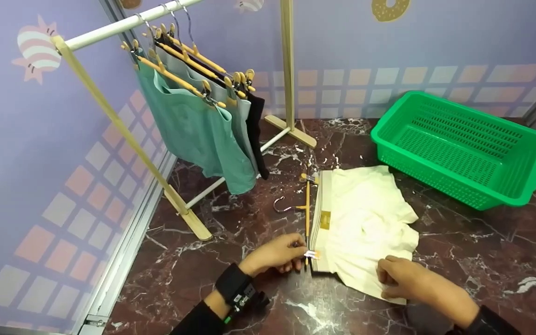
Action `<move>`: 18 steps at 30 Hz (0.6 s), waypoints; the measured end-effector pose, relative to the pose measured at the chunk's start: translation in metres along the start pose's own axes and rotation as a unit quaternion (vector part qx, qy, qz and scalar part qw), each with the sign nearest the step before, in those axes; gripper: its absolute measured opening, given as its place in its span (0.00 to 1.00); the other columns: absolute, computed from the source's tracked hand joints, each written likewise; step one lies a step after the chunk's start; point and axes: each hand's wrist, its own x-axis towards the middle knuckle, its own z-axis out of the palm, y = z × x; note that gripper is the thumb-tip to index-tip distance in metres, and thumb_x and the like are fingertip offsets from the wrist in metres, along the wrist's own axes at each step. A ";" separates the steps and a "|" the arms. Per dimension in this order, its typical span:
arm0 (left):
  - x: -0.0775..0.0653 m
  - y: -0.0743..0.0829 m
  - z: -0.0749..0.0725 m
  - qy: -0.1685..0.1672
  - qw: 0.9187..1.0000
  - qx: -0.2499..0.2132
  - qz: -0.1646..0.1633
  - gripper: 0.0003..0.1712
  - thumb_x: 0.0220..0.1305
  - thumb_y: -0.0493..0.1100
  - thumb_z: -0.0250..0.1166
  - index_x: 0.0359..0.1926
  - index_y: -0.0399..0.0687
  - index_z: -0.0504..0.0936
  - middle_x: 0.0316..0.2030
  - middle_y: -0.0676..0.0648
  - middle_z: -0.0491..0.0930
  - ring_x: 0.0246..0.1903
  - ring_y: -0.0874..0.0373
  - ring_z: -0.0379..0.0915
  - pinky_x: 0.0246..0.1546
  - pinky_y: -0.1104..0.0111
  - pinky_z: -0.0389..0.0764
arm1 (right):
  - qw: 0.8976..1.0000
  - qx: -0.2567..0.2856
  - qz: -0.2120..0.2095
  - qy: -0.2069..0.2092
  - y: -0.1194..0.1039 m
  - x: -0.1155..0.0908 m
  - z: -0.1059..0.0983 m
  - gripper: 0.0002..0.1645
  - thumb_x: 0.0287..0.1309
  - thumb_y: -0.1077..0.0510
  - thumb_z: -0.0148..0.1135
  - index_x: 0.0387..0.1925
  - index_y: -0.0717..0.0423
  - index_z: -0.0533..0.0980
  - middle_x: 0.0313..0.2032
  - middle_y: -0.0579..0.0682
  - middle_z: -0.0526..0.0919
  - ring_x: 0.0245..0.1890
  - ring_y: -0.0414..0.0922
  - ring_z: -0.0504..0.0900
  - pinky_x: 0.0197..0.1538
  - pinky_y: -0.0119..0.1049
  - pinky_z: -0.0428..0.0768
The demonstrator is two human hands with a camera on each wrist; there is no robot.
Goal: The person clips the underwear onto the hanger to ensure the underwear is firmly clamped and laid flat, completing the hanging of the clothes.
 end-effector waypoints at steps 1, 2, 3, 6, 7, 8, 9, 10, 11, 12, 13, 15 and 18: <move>-0.001 0.001 0.000 0.003 1.000 0.030 0.006 0.05 0.76 0.42 0.58 0.40 0.47 0.76 0.22 0.46 0.80 0.13 0.63 0.65 0.10 0.76 0.67 | 1.000 0.008 0.001 -0.011 -0.001 0.001 -0.002 0.19 0.49 0.57 0.78 0.30 0.50 0.72 0.28 0.38 0.69 0.27 0.30 0.66 0.28 0.29 0.72; -0.001 0.002 -0.001 0.007 0.998 0.059 0.010 0.05 0.76 0.43 0.59 0.40 0.48 0.76 0.21 0.46 0.80 0.12 0.62 0.65 0.10 0.76 0.67 | 1.000 0.014 0.002 -0.021 -0.002 0.003 -0.004 0.18 0.50 0.56 0.78 0.30 0.50 0.72 0.28 0.38 0.70 0.27 0.30 0.66 0.28 0.29 0.72; -0.002 0.004 -0.001 0.010 0.996 0.088 0.015 0.05 0.76 0.44 0.59 0.39 0.49 0.76 0.21 0.45 0.81 0.12 0.62 0.66 0.10 0.75 0.67 | 0.999 0.020 0.005 -0.030 -0.003 0.005 -0.006 0.18 0.51 0.55 0.78 0.29 0.51 0.72 0.28 0.38 0.70 0.26 0.30 0.66 0.28 0.29 0.72; -0.003 0.010 -0.002 0.026 0.987 0.156 0.016 0.05 0.74 0.46 0.61 0.40 0.52 0.77 0.20 0.45 0.82 0.12 0.61 0.68 0.11 0.74 0.69 | 0.999 0.017 0.014 -0.039 -0.007 0.013 -0.013 0.16 0.56 0.53 0.75 0.28 0.50 0.73 0.25 0.37 0.72 0.25 0.30 0.66 0.27 0.28 0.71; -0.002 0.012 -0.003 0.033 0.985 0.169 0.015 0.06 0.74 0.47 0.62 0.40 0.52 0.77 0.21 0.46 0.82 0.13 0.61 0.69 0.11 0.74 0.70 | 0.999 0.015 0.023 -0.038 -0.009 0.016 -0.016 0.15 0.58 0.53 0.74 0.28 0.50 0.73 0.25 0.37 0.72 0.24 0.30 0.67 0.26 0.28 0.71; -0.001 0.014 -0.004 0.043 0.982 0.182 0.015 0.06 0.74 0.48 0.62 0.41 0.52 0.78 0.21 0.47 0.82 0.13 0.61 0.69 0.12 0.74 0.70 | 0.999 0.011 0.028 -0.033 -0.011 0.019 -0.019 0.14 0.60 0.54 0.72 0.27 0.50 0.73 0.24 0.37 0.72 0.24 0.31 0.67 0.26 0.28 0.71; 0.001 0.017 -0.006 0.055 0.980 0.192 0.018 0.06 0.74 0.48 0.62 0.41 0.51 0.78 0.21 0.48 0.82 0.14 0.61 0.70 0.13 0.74 0.71 | 0.999 0.004 0.035 -0.026 -0.013 0.023 -0.022 0.13 0.61 0.54 0.71 0.27 0.50 0.73 0.23 0.37 0.72 0.23 0.32 0.67 0.26 0.28 0.71; 0.003 0.020 -0.008 0.068 0.979 0.193 0.021 0.07 0.74 0.47 0.61 0.42 0.50 0.78 0.22 0.49 0.81 0.14 0.61 0.69 0.13 0.73 0.71 | 0.999 -0.003 0.038 -0.015 -0.014 0.027 -0.024 0.13 0.62 0.55 0.70 0.27 0.50 0.73 0.23 0.37 0.72 0.23 0.32 0.67 0.26 0.28 0.72; 0.007 0.024 -0.010 0.084 0.977 0.192 0.026 0.07 0.75 0.47 0.61 0.43 0.49 0.78 0.23 0.50 0.80 0.15 0.62 0.69 0.14 0.73 0.71 | 0.999 -0.009 0.041 0.000 -0.015 0.033 -0.027 0.12 0.62 0.56 0.69 0.27 0.50 0.73 0.23 0.38 0.73 0.23 0.33 0.68 0.26 0.28 0.72; 0.011 0.027 -0.012 0.100 0.977 0.185 0.032 0.08 0.75 0.47 0.59 0.44 0.48 0.78 0.24 0.50 0.80 0.16 0.62 0.70 0.15 0.73 0.72 | 0.999 -0.018 0.038 0.018 -0.016 0.039 -0.030 0.12 0.62 0.57 0.68 0.27 0.50 0.73 0.23 0.39 0.73 0.23 0.33 0.68 0.26 0.29 0.72; 0.016 0.030 -0.015 0.120 0.976 0.178 0.040 0.08 0.76 0.47 0.59 0.44 0.48 0.78 0.24 0.50 0.80 0.18 0.62 0.70 0.16 0.73 0.72 | 0.999 -0.022 0.036 0.033 -0.016 0.046 -0.033 0.11 0.62 0.59 0.68 0.27 0.51 0.74 0.24 0.39 0.74 0.24 0.34 0.69 0.27 0.30 0.74; 0.030 0.037 -0.022 0.154 0.977 0.144 0.044 0.08 0.76 0.45 0.58 0.47 0.46 0.77 0.29 0.47 0.81 0.22 0.60 0.72 0.19 0.73 0.74 | 0.997 -0.036 0.027 0.067 -0.015 0.062 -0.037 0.10 0.61 0.61 0.68 0.27 0.53 0.75 0.24 0.41 0.76 0.24 0.36 0.72 0.28 0.33 0.76; 0.051 0.040 -0.032 0.214 0.971 0.085 0.065 0.13 0.76 0.42 0.57 0.54 0.39 0.76 0.38 0.41 0.83 0.29 0.54 0.77 0.26 0.70 0.79 | 0.991 -0.050 0.008 0.124 -0.013 0.090 -0.039 0.07 0.59 0.64 0.67 0.27 0.55 0.77 0.23 0.45 0.80 0.25 0.40 0.76 0.31 0.38 0.80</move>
